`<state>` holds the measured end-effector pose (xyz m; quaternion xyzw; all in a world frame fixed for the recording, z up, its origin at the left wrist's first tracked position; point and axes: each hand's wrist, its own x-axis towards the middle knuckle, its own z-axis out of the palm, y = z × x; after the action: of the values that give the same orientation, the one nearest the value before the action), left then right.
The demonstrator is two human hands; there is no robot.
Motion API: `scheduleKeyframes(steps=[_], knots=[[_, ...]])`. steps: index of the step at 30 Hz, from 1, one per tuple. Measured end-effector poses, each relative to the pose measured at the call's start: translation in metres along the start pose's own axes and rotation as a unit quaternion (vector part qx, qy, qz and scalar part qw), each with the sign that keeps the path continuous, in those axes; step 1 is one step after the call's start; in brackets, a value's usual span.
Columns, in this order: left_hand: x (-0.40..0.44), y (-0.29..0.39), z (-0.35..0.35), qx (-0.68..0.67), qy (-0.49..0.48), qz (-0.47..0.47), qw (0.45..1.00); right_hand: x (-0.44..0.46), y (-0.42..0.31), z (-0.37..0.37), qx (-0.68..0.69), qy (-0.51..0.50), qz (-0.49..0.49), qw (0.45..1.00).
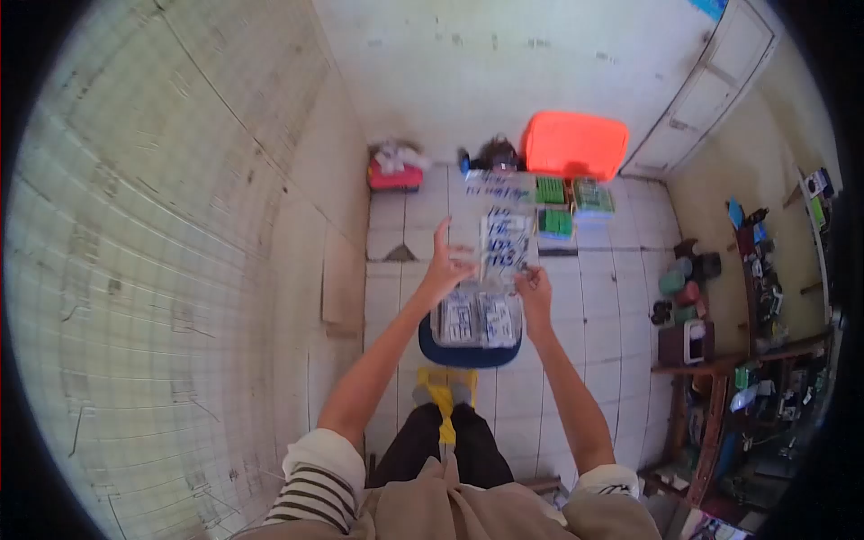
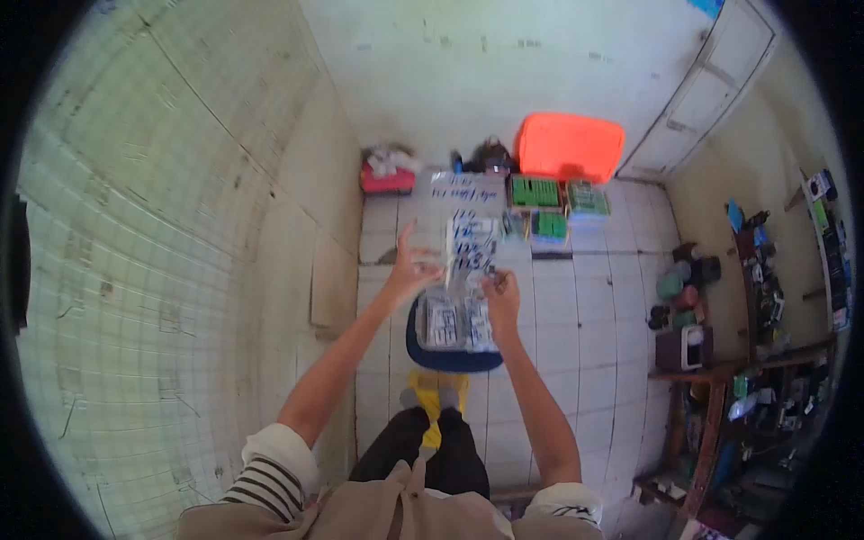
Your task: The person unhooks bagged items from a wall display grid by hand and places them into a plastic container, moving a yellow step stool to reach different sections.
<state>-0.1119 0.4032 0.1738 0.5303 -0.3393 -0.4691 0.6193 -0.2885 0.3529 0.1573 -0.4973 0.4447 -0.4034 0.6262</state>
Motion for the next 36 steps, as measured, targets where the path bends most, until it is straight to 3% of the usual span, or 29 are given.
scheduleKeyframes(steps=[3,4,9,11,13,14,16,20,22,24,26,29,30,32,34,36], knots=[[-0.055,-0.136,-0.012,0.041,0.042,-0.084,0.995,-0.029,0.143,-0.033,-0.255,0.020,0.004,0.967],[-0.079,-0.180,-0.017,0.048,0.063,-0.109,0.991,-0.052,0.139,-0.029,-0.270,0.000,0.080,0.960],[-0.147,-0.304,-0.037,0.159,0.122,-0.232,0.952,-0.106,0.275,-0.041,-0.207,-0.027,0.206,0.956],[-0.145,-0.321,-0.045,0.162,0.136,-0.260,0.942,-0.104,0.322,-0.040,-0.250,-0.035,0.199,0.947],[-0.130,-0.355,-0.061,0.179,0.133,-0.266,0.938,-0.086,0.355,-0.033,-0.361,-0.043,0.059,0.930],[-0.121,-0.373,-0.068,0.197,0.130,-0.262,0.936,-0.075,0.368,-0.029,-0.380,-0.036,0.061,0.922],[-0.105,-0.415,-0.084,0.220,0.109,-0.178,0.953,-0.051,0.387,-0.019,-0.409,-0.018,0.073,0.909],[-0.067,-0.422,-0.082,0.279,0.069,-0.169,0.943,-0.014,0.427,-0.009,-0.469,0.000,0.122,0.875],[-0.063,-0.437,-0.083,0.406,-0.007,-0.185,0.895,-0.009,0.443,-0.008,-0.487,-0.006,0.118,0.865],[-0.060,-0.447,-0.085,0.390,-0.013,-0.193,0.900,-0.006,0.449,-0.006,-0.504,-0.010,0.114,0.856],[-0.060,-0.454,-0.084,0.377,-0.020,-0.197,0.905,-0.007,0.444,-0.001,-0.575,-0.057,0.120,0.808],[-0.060,-0.438,-0.081,0.456,0.019,-0.162,0.875,-0.010,0.433,0.002,-0.555,-0.083,0.134,0.817],[-0.064,-0.434,-0.081,0.511,0.026,-0.108,0.853,-0.012,0.425,0.003,-0.552,-0.085,0.127,0.820],[-0.078,-0.416,-0.083,0.569,0.041,-0.026,0.821,-0.025,0.405,0.002,-0.589,-0.097,-0.005,0.802],[-0.104,-0.380,-0.086,0.515,0.017,-0.045,0.856,-0.041,0.392,-0.004,-0.600,-0.105,-0.050,0.791],[-0.141,-0.356,-0.093,0.488,0.019,-0.072,0.869,-0.063,0.373,-0.017,-0.555,-0.154,-0.038,0.817]])
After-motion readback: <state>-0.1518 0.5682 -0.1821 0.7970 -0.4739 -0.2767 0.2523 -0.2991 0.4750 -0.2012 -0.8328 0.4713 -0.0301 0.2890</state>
